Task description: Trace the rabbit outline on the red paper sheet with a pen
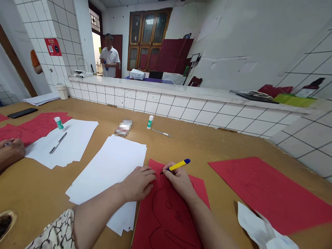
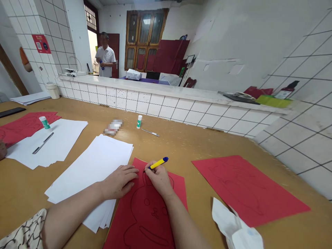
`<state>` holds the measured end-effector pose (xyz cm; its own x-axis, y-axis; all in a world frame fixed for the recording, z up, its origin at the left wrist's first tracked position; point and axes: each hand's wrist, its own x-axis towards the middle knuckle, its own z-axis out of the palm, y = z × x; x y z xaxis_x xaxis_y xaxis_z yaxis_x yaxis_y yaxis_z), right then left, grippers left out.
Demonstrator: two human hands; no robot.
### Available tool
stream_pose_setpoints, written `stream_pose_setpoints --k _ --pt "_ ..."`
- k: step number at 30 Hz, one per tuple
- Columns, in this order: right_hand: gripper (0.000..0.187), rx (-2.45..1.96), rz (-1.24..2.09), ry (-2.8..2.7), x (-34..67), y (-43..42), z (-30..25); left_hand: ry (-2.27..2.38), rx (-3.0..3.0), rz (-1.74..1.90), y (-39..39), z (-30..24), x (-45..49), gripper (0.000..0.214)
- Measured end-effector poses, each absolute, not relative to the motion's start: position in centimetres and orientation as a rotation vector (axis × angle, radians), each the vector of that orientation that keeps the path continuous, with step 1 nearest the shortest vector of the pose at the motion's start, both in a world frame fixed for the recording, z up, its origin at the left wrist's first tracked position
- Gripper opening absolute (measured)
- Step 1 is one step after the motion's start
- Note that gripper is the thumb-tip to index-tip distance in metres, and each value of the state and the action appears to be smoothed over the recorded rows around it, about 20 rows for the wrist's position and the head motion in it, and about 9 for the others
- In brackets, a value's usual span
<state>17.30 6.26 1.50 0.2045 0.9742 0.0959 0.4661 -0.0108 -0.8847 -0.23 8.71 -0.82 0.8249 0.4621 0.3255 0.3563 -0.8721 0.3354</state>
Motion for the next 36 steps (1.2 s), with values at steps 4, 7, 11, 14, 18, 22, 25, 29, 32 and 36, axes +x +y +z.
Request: stream_pose_setpoints --k 4,7,11,14,18,22,25,29,32,36 --pt "0.005 -1.607 0.753 -1.403 17.3 6.22 1.52 0.632 2.741 0.581 8.69 -0.73 -0.23 0.025" --pt "0.006 -1.598 0.739 -1.43 17.38 6.24 1.47 0.631 2.744 0.569 8.69 -0.59 -0.25 0.025" --pt "0.006 -1.592 0.707 -1.438 17.45 6.28 1.33 0.626 2.744 0.575 8.72 -0.59 -0.3 0.025" --pt "0.005 -1.593 0.72 -1.424 17.41 6.24 1.35 0.633 2.747 0.574 8.72 -0.67 -0.3 0.024" --pt "0.005 -1.597 0.747 -1.419 17.34 6.14 1.53 0.631 2.753 0.583 8.7 -0.78 -0.26 0.024" --pt "0.005 -1.591 0.773 -1.403 17.33 6.15 1.52 0.627 2.761 0.591 8.71 -0.79 -0.23 0.025" --pt "0.005 -1.594 0.764 -1.394 17.32 6.21 1.48 0.634 2.761 0.587 8.68 -0.69 -0.24 0.025" --pt "0.006 -1.601 0.755 -1.417 17.32 6.21 1.62 0.639 2.754 0.578 8.64 -0.6 -0.24 0.025" --pt "0.006 -1.593 0.757 -1.431 17.35 6.15 1.62 0.634 2.749 0.574 8.68 -0.63 -0.25 0.024" --pt "0.006 -1.569 0.746 -1.459 17.41 6.15 1.47 0.634 2.741 0.569 8.73 -0.65 -0.25 0.024"
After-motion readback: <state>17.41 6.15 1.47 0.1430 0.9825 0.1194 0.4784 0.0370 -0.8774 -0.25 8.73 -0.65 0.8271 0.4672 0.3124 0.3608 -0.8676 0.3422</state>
